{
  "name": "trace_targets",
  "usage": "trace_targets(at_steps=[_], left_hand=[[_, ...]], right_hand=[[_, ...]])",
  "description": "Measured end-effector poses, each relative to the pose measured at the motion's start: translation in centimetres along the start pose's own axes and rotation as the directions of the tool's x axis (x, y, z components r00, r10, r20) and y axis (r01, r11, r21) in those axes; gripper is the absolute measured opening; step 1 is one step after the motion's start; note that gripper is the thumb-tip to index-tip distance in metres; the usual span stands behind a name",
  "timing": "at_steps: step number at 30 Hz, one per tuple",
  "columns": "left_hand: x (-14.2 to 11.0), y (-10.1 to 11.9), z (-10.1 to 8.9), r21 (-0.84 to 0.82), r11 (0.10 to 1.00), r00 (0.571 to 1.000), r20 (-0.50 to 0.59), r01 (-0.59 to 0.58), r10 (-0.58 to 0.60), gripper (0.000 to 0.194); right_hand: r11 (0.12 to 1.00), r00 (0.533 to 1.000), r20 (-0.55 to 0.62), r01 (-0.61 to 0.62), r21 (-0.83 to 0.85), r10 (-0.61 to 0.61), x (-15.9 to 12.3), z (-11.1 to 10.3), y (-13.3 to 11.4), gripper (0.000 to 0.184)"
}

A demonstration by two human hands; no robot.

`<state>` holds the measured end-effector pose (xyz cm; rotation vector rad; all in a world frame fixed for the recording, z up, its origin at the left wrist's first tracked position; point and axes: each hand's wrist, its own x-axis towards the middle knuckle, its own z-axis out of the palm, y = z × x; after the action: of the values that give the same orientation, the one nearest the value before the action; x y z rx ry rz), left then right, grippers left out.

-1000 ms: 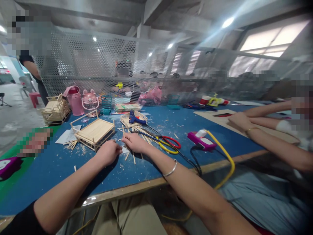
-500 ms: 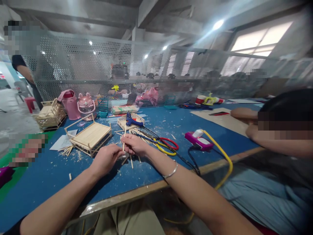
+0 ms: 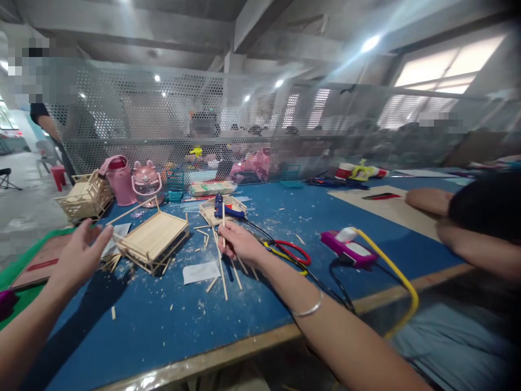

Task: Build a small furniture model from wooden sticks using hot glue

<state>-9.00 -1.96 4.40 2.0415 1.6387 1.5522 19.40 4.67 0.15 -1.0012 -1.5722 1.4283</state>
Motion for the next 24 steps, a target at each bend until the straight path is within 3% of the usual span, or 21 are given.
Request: trace_targets(at_steps=[3,7,11,15,17,19,20,23,24], left_hand=[[-0.8,-0.9,0.3,-0.025,0.985,0.983,0.062,0.173,-0.171,0.045],[-1.7,-1.8,0.4,-0.048,0.918,0.904,0.203,0.393,-0.377,0.051],[-2.4,-1.9,0.9,-0.097,0.890,0.846,0.371,0.446,-0.383,0.045],[-4.3,-1.1,1.3,-0.111,0.895,0.837,0.419,0.432,-0.352,0.031],[-5.5,-0.8,0.9,-0.142,0.842,0.790,0.456,0.520,-0.411,0.031],[-6.2,-0.7,0.2,-0.223,0.745,0.743,0.454,0.629,-0.492,0.053],[-6.3,-0.8,-0.2,-0.285,0.699,0.743,0.405,0.656,-0.532,0.058],[-4.3,-1.3,-0.9,-0.516,0.545,0.722,0.241,0.661,-0.648,0.055],[-3.1,-1.5,-0.8,-0.552,0.541,0.716,0.157,0.635,-0.680,0.048]], right_hand=[[0.997,0.997,0.003,-0.079,-0.009,0.079,0.0,0.2,-0.1,0.015],[0.989,0.991,0.014,-0.130,-0.064,0.131,-0.6,0.3,-0.7,0.016],[0.974,0.986,0.060,-0.144,-0.177,0.156,-1.1,0.5,-1.8,0.020],[0.918,0.995,0.091,0.005,-0.397,0.034,-0.8,0.5,-2.6,0.023],[0.828,0.988,0.103,0.152,-0.540,-0.114,-0.4,0.0,-2.9,0.016],[0.693,0.966,0.107,0.244,-0.678,-0.235,0.2,-0.7,-3.2,0.008],[0.629,0.957,0.102,0.257,-0.733,-0.272,0.7,-1.1,-3.3,0.008],[0.517,0.939,0.102,0.269,-0.813,-0.329,2.5,-1.9,-4.0,0.005],[0.502,0.930,0.113,0.288,-0.815,-0.350,3.3,-2.0,-4.3,0.006]])
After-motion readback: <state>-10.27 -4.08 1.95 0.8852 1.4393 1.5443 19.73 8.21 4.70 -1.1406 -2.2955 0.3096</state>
